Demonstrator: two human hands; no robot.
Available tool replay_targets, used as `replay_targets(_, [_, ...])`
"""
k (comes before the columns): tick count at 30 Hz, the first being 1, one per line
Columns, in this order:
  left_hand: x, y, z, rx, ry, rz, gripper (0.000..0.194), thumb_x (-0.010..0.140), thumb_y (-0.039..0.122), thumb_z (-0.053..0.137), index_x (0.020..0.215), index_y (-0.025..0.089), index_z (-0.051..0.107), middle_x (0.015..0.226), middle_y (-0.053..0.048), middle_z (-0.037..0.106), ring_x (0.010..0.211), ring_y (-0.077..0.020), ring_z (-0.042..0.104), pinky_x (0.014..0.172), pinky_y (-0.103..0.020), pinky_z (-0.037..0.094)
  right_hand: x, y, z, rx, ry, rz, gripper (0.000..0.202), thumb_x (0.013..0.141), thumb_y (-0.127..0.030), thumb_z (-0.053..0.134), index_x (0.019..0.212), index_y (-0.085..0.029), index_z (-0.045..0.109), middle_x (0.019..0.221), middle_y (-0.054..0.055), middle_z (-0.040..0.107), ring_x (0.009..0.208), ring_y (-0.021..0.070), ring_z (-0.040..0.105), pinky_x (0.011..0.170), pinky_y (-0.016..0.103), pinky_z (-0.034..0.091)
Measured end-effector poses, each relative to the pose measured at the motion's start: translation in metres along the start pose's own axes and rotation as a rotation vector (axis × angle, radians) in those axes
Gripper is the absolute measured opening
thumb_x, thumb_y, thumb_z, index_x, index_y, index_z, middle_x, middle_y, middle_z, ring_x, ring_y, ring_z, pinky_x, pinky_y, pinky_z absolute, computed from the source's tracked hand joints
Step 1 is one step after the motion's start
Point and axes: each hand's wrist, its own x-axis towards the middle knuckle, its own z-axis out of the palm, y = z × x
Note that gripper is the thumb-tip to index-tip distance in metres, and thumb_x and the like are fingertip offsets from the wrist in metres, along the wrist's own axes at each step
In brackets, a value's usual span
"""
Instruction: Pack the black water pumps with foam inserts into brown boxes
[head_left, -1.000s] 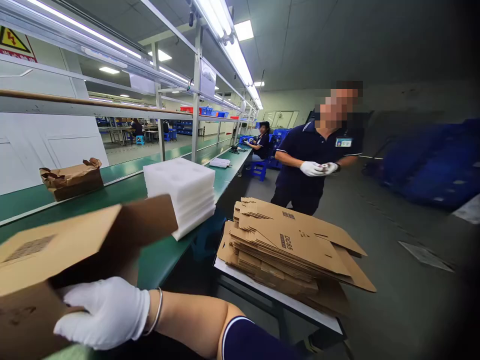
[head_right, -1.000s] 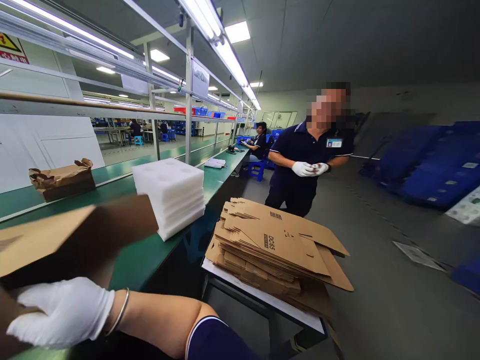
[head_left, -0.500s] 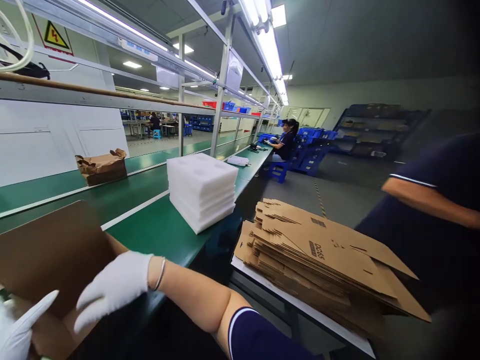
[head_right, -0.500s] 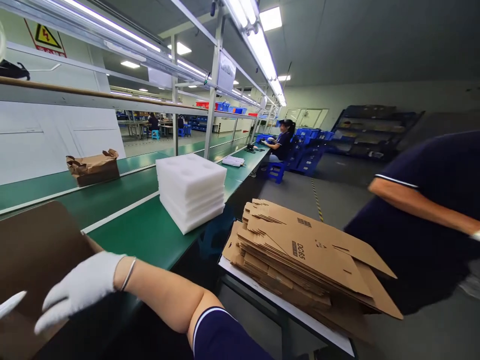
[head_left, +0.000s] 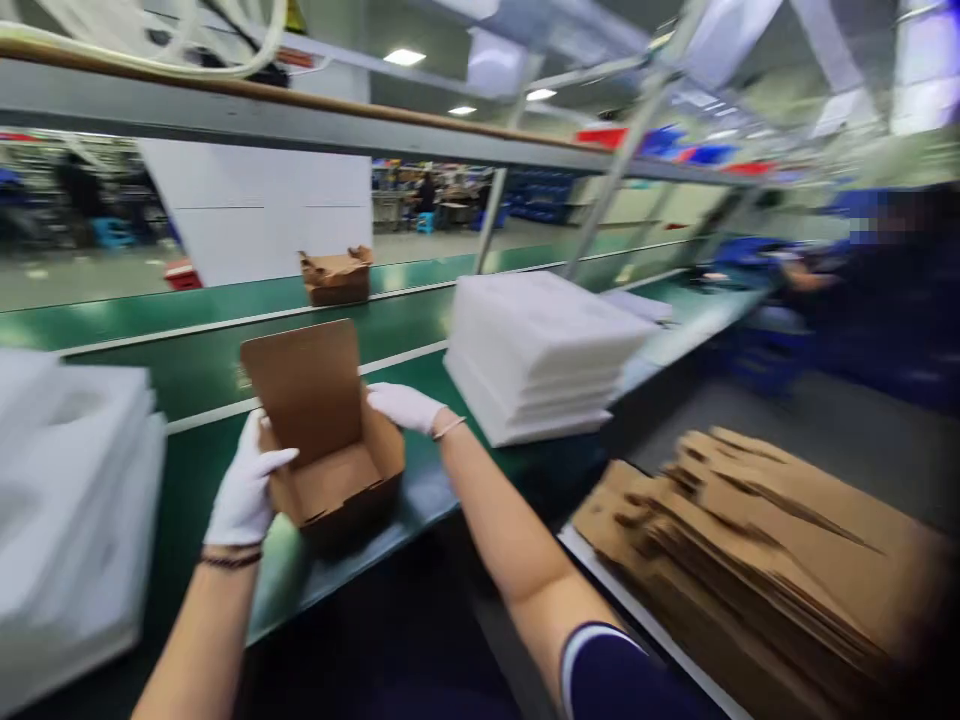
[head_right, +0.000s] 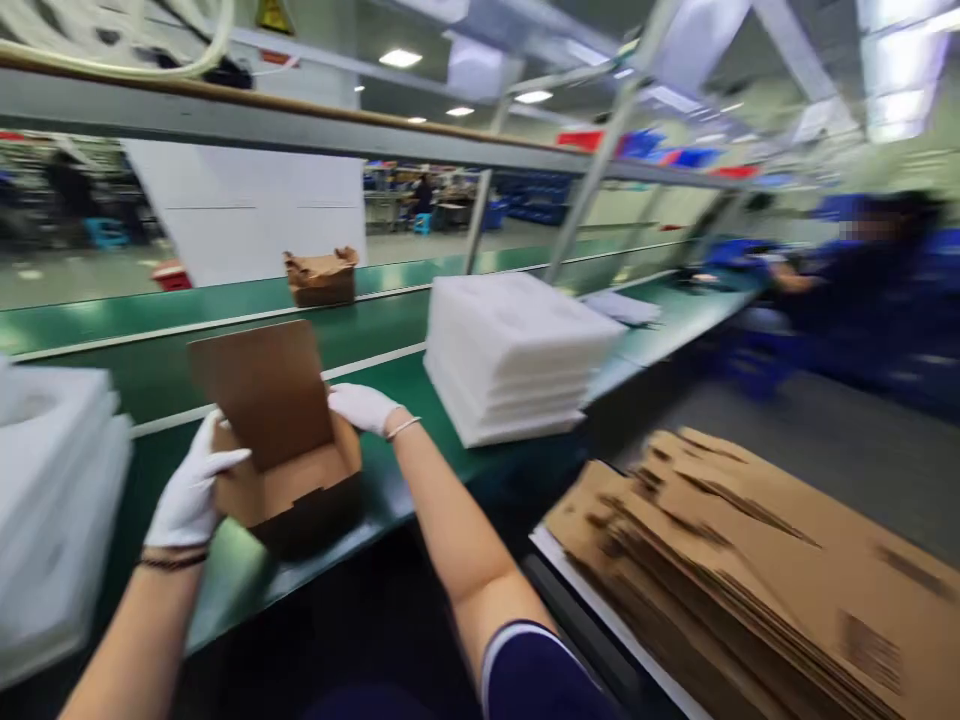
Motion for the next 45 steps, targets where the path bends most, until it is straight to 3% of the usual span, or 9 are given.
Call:
replay_targets(6, [0.026,-0.014,-0.013,0.112,0.138,0.022,0.086,0.075,0.022,0.062,0.154,0.016,0.027,0.162,-0.01,0.032,0.147,-0.0281,0.034,0.121,-0.041,0.032,0.011,-0.023,-0.007,-0.225,0.151,0.144,0.06,0.098,-0.048,0.037,0.142,-0.008,0.045,0.137,0.023,0.056,0.121,0.0344,0.057,0.098,0.048,0.048])
replay_targets(10, [0.008,0.009,-0.007,0.596,0.36,0.185,0.087,0.082,0.039,0.065,0.155,0.017,0.025,0.166,-0.013,0.019,0.153,-0.0323,0.017,0.126,-0.048,0.017,0.036,-0.067,-0.04,-0.546,0.498,-0.266,0.067,0.093,-0.04,0.05,0.151,-0.01,0.035,0.154,0.021,0.038,0.141,0.0346,0.036,0.111,0.049,0.037])
replay_targets(13, [-0.015,0.018,0.019,1.099,0.056,0.463,0.073,0.084,0.037,0.065,0.149,0.019,0.038,0.158,-0.014,0.037,0.147,-0.0344,0.031,0.122,-0.049,0.026,0.071,-0.102,-0.062,-0.717,0.237,-0.478,0.057,0.087,-0.028,0.055,0.142,-0.016,0.047,0.146,0.016,0.048,0.13,0.0335,0.048,0.103,0.048,0.043])
replay_targets(16, [-0.027,0.003,0.041,1.418,-0.256,0.204,0.067,0.087,0.036,0.064,0.147,0.014,0.042,0.127,-0.019,0.065,0.117,-0.0355,0.063,0.096,-0.047,0.052,0.1,-0.125,-0.066,-0.819,-0.021,-0.397,0.043,0.082,-0.021,0.056,0.124,-0.017,0.061,0.12,0.013,0.066,0.106,0.0305,0.064,0.085,0.04,0.05])
replay_targets(23, [-0.025,-0.017,0.035,1.514,-0.316,0.096,0.031,0.093,0.05,0.056,0.111,0.027,0.067,0.093,-0.005,0.076,0.088,-0.0249,0.073,0.068,-0.031,0.051,0.108,-0.131,-0.084,-0.83,-0.071,-0.413,0.019,0.083,-0.018,0.065,0.1,-0.018,0.074,0.093,0.008,0.073,0.09,0.0236,0.068,0.082,0.036,0.048])
replay_targets(30, [0.005,-0.017,0.018,1.483,-0.274,0.028,0.028,0.092,0.046,0.058,0.102,0.023,0.071,0.097,-0.007,0.076,0.09,-0.0263,0.072,0.07,-0.033,0.051,0.143,-0.102,-0.122,-0.566,0.461,-0.249,0.047,0.091,-0.04,0.058,0.122,-0.006,0.067,0.128,0.025,0.062,0.127,0.038,0.053,0.097,0.051,0.043])
replay_targets(34, [0.007,-0.007,0.014,1.38,-0.225,0.12,0.036,0.092,0.053,0.056,0.108,0.023,0.069,0.097,-0.007,0.074,0.093,-0.0257,0.069,0.078,-0.034,0.052,0.112,-0.086,-0.106,-0.539,0.494,0.084,0.074,0.095,-0.061,0.04,0.133,0.001,0.053,0.133,0.036,0.051,0.128,0.0469,0.048,0.094,0.057,0.043])
replay_targets(40, [0.007,0.04,-0.022,1.274,0.484,0.129,0.07,0.078,0.064,0.066,0.128,0.015,0.059,0.118,-0.019,0.065,0.114,-0.0383,0.06,0.095,-0.047,0.047,0.06,-0.04,-0.036,-0.17,-0.13,0.207,0.064,0.083,-0.067,0.058,0.106,-0.008,0.063,0.087,0.019,0.07,0.088,0.0294,0.069,0.078,0.038,0.051])
replay_targets(45, [0.032,0.01,-0.071,0.416,0.155,-0.388,0.043,0.074,0.047,0.069,0.104,0.016,0.065,0.096,-0.01,0.074,0.091,-0.029,0.07,0.077,-0.037,0.058,0.053,0.011,0.014,0.401,-0.196,0.193,0.037,0.097,-0.024,0.036,0.126,-0.013,0.056,0.109,0.01,0.071,0.088,0.0151,0.07,0.07,0.024,0.055])
